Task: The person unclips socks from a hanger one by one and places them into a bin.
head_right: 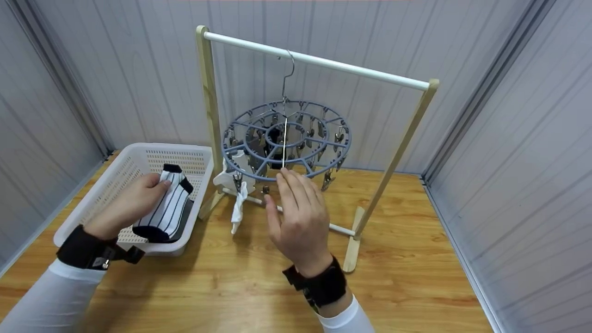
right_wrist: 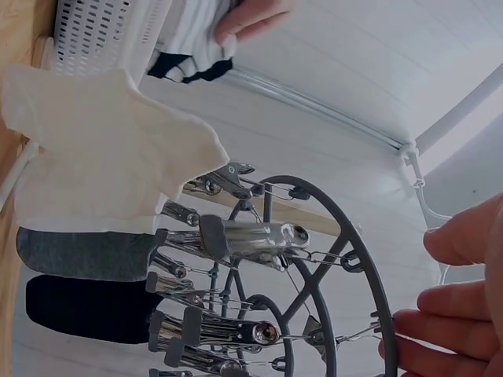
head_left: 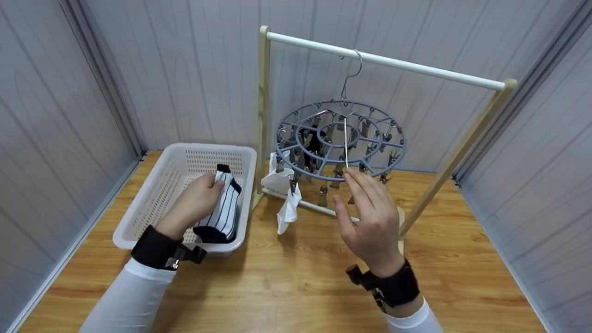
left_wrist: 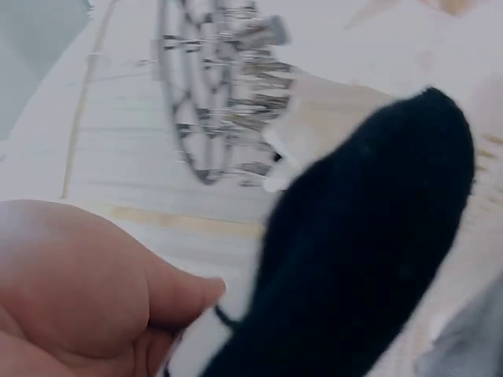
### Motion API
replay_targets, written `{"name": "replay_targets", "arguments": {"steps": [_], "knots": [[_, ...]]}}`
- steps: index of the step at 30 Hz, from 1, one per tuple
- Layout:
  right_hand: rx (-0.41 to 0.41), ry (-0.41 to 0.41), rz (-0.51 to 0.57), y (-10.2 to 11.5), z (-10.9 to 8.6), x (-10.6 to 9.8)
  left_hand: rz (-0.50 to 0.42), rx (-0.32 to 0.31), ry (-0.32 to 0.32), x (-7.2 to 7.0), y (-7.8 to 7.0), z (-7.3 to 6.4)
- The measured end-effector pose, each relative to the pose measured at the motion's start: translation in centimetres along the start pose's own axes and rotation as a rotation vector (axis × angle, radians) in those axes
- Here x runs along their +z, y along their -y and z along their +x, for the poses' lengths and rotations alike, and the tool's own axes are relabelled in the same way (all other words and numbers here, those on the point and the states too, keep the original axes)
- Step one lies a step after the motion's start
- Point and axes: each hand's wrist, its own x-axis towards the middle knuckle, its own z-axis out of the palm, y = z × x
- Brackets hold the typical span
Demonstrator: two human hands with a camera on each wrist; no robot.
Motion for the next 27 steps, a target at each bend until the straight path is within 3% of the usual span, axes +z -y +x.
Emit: {"name": "replay_targets", "arguments": {"steps": [6,10,13,20,27], "knots": [[0.004,0.006,0.001,-0.1,-0.1,0.0,-0.016,-0.082,0.084,0.8,1.1,0.7],[0.002,0.01,0.0,0.0,0.0,0.1,-0.063,-0.09,0.106,1.3,1.5,0.8],[0.001,0.014,-0.002,-0.1,0.0,0.1,-0.048,-0.091,0.128,1.5,1.9,0.7],[0.011,0.016,0.01,0.0,0.0,0.1,0.207,-0.103,0.247,1.3,2.4,-0.1],[0.016,0.015,0.007,0.0,-0.1,0.1,0.419,-0.168,0.253,1.4,2.4,-0.6]]}}
